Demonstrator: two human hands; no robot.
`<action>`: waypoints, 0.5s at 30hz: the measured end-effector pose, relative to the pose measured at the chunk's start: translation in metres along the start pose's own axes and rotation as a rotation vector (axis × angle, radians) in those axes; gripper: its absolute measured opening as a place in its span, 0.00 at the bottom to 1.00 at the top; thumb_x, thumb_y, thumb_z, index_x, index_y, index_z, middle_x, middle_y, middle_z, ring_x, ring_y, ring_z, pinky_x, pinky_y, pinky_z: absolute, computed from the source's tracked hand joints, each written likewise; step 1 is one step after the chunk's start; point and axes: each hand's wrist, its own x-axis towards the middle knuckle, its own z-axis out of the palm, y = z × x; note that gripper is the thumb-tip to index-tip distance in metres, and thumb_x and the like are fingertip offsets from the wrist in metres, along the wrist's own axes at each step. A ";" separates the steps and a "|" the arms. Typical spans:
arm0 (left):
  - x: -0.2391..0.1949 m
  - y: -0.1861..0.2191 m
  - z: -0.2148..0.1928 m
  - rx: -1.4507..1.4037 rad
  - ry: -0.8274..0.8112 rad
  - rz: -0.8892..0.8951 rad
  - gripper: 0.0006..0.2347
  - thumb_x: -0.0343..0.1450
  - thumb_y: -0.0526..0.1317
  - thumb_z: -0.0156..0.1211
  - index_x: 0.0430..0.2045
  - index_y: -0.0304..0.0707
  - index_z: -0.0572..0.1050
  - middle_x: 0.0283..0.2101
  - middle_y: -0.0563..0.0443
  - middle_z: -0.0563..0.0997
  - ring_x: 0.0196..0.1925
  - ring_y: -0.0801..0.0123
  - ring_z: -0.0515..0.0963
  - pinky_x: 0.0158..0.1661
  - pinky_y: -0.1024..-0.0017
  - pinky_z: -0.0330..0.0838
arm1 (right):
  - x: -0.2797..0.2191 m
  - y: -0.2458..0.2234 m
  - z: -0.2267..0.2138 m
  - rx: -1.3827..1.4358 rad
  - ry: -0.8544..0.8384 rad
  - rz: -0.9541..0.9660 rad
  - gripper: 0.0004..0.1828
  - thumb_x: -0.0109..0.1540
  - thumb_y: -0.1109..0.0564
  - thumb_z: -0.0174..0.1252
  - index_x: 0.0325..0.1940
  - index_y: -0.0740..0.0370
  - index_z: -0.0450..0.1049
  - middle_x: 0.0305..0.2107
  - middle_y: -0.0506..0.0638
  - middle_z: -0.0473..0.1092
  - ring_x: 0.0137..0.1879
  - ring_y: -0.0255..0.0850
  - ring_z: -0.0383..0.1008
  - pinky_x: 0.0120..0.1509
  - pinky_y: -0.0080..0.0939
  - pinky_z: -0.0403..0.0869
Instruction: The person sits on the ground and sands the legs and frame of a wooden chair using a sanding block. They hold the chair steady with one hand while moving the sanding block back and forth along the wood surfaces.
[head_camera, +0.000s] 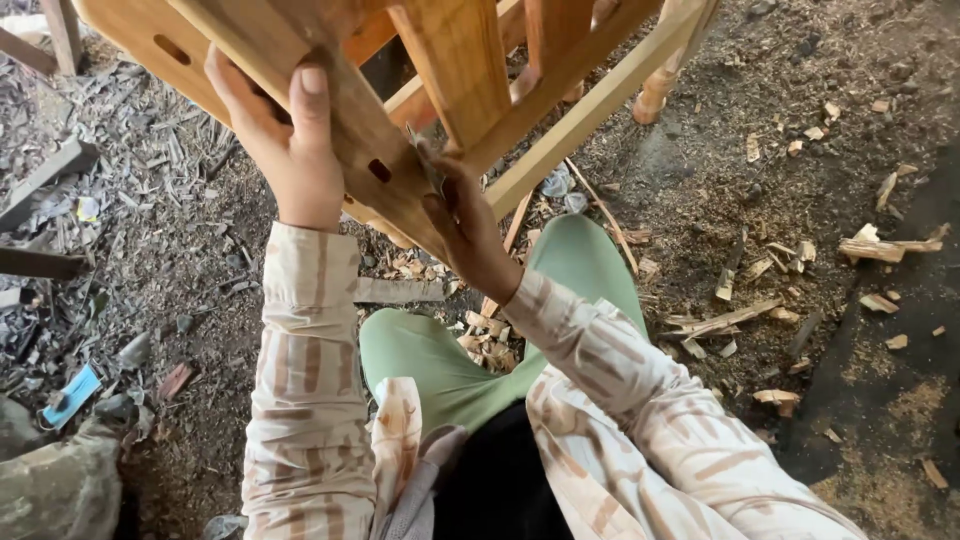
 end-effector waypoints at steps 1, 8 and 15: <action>-0.001 -0.002 0.000 0.004 0.010 -0.032 0.34 0.79 0.54 0.64 0.71 0.35 0.50 0.75 0.36 0.58 0.80 0.49 0.59 0.81 0.53 0.56 | 0.001 -0.001 -0.001 0.139 -0.017 0.032 0.22 0.74 0.59 0.42 0.73 0.61 0.51 0.71 0.67 0.56 0.76 0.61 0.61 0.83 0.60 0.64; 0.004 0.027 0.007 -0.051 -0.042 0.026 0.30 0.78 0.56 0.63 0.66 0.42 0.56 0.60 0.38 0.72 0.60 0.50 0.77 0.63 0.52 0.81 | 0.033 0.008 -0.007 0.226 -0.251 0.097 0.28 0.73 0.33 0.36 0.63 0.57 0.56 0.36 0.44 0.55 0.37 0.35 0.57 0.41 0.36 0.67; -0.019 -0.029 -0.016 -0.005 -0.066 0.091 0.31 0.82 0.48 0.61 0.76 0.51 0.47 0.71 0.42 0.61 0.71 0.60 0.63 0.70 0.46 0.63 | 0.037 0.063 0.012 0.418 -0.163 0.064 0.26 0.74 0.47 0.49 0.75 0.53 0.55 0.62 0.55 0.64 0.69 0.40 0.61 0.78 0.55 0.59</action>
